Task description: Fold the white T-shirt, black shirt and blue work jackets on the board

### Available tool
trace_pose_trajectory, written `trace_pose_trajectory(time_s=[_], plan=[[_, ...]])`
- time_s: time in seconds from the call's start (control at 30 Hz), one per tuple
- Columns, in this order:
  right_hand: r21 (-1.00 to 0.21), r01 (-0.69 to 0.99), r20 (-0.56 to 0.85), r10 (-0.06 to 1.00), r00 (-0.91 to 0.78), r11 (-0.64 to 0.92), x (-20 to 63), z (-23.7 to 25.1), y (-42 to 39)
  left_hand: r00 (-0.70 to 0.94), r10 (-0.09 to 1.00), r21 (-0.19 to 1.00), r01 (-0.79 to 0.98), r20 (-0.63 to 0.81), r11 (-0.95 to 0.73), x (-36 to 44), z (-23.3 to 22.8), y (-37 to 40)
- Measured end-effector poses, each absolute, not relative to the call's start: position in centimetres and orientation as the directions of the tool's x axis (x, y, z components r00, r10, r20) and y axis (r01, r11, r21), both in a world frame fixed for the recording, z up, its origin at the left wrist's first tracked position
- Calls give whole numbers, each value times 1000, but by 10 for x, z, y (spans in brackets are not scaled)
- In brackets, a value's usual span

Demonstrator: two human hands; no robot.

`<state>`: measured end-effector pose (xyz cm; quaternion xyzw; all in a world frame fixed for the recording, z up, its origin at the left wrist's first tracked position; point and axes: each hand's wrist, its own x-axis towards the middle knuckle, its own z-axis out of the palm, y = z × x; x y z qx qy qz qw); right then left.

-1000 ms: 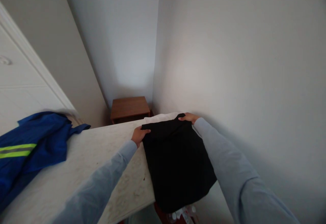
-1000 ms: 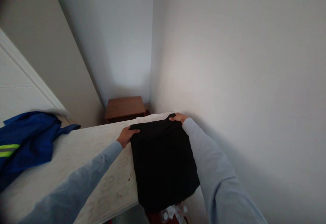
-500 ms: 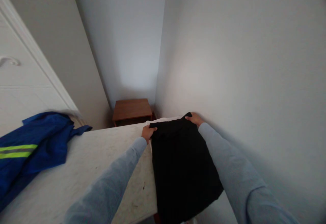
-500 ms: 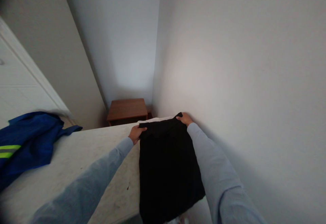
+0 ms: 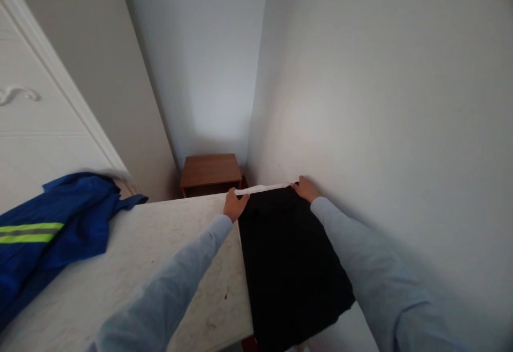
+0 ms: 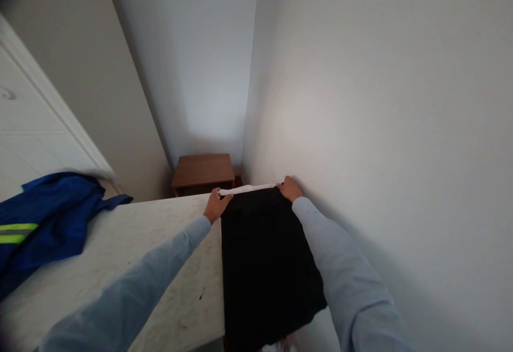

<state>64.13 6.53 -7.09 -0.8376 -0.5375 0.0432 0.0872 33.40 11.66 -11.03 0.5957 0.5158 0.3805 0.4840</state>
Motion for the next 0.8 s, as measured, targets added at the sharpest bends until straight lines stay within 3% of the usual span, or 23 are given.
trace_pose_trajectory(time_s=[0.07, 0.13, 0.2, 0.27, 0.53, 0.6, 0.67, 0.73, 0.8], plan=[[-174, 945, 26, 958, 286, -277, 639, -68, 54, 431, 890, 867, 375, 150, -328, 324, -103, 112], [-139, 989, -34, 998, 51, -55, 637, -67, 44, 729, 654, 677, 379, 202, -631, 315, -97, 109], [-117, 986, -142, 981, -133, 117, 635, -67, 37, 876, 466, 574, 317, 129, -755, 310, -95, 109], [-110, 979, -198, 961, -194, 175, 633, -67, 34, 912, 404, 557, 303, 64, -773, 308, -95, 112], [-71, 969, -160, 956, -246, 238, 631, -55, 55, 885, 459, 646, 309, 73, -698, 308, -90, 134], [-78, 970, -143, 961, -238, 229, 633, -49, 61, 844, 531, 698, 340, 68, -630, 310, -89, 139], [-106, 974, -113, 971, -210, 199, 635, -45, 69, 689, 722, 819, 376, 65, -433, 317, -91, 144], [-112, 989, -40, 994, -106, 101, 632, -44, 80, 430, 903, 924, 337, 20, -181, 326, -94, 153], [-92, 995, 66, 997, 49, -43, 626, -46, 91, 214, 976, 966, 257, -48, -9, 335, -96, 164]])
